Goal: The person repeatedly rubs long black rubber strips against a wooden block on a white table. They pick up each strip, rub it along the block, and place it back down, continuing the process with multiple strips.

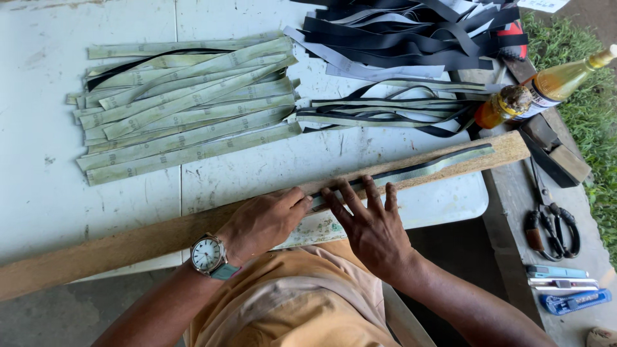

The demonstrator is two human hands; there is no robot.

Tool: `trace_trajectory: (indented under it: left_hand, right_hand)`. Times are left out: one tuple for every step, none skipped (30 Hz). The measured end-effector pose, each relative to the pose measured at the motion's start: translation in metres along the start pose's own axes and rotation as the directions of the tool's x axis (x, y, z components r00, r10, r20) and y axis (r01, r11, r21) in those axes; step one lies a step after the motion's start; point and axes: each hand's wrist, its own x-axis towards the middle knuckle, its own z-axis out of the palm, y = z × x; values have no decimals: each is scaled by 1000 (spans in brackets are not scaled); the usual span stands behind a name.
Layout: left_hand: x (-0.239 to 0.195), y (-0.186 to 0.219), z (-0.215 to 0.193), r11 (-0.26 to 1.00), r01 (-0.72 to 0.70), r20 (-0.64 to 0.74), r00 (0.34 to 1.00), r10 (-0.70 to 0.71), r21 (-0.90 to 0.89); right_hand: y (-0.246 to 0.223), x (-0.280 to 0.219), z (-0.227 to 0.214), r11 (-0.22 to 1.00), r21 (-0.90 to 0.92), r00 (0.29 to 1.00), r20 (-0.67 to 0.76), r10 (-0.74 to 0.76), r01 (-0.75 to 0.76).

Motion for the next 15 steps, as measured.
trace_trajectory:
  left_hand:
    - [-2,-1,-1,1000,14,10,1000,-14,1]
    - [-3,-1,-1,1000,29,19,999,-29,3]
    - [-4,-1,-1,999,40,31,999,-40,3]
    - [-5,-1,-1,999,53,40,998,-53,8]
    - [-5,0,0,998,59,54,997,-60,7]
    - [-5,2,1,998,66,69,995,-66,6]
    - [-3,1,0,997,71,70,995,-70,-5]
    - [-2,1,-1,997,76,70,995,-75,-16]
    - [-2,1,-3,996,84,71,994,-81,-30]
    - [-2,2,-4,997,75,37,997,-74,-24]
    - [-4,4,-3,997,67,5,998,-67,-23]
    - [-6,6,-3,998,60,-26,998,-60,-22]
    - [-9,7,-4,994,94,-10,996,-94,-54]
    - [-12,9,-5,988,128,8,992,-128,-85]
    - [-14,8,-9,981,160,25,987,-158,-108]
  right_hand:
    - [-1,1,0,1000,17,1000,8,-1,1]
    - [-2,2,-1,999,34,1000,16,-2,1]
    - [-2,3,-1,1000,-2,1000,21,-15,15]
    - [-2,4,-1,999,-38,999,27,-27,28]
    - [-3,3,-1,997,-71,999,37,-32,35]
    - [-4,2,-1,999,-26,997,68,-28,30]
    - [-2,4,-2,1000,13,996,87,-29,28]
    - [-2,7,-4,998,52,994,106,-31,26]
    - [-2,8,-5,999,31,993,110,-31,27]
    - [-3,10,-6,1000,11,993,114,-30,29]
    - [-5,9,-6,999,-9,992,123,-30,31]
    - [-6,8,-6,998,-50,995,98,-36,41]
    - [-8,7,-6,995,-89,996,72,-42,49]
    - [-9,6,-6,990,-127,998,47,-50,55]
    - [-10,7,-6,988,-138,995,79,-61,71]
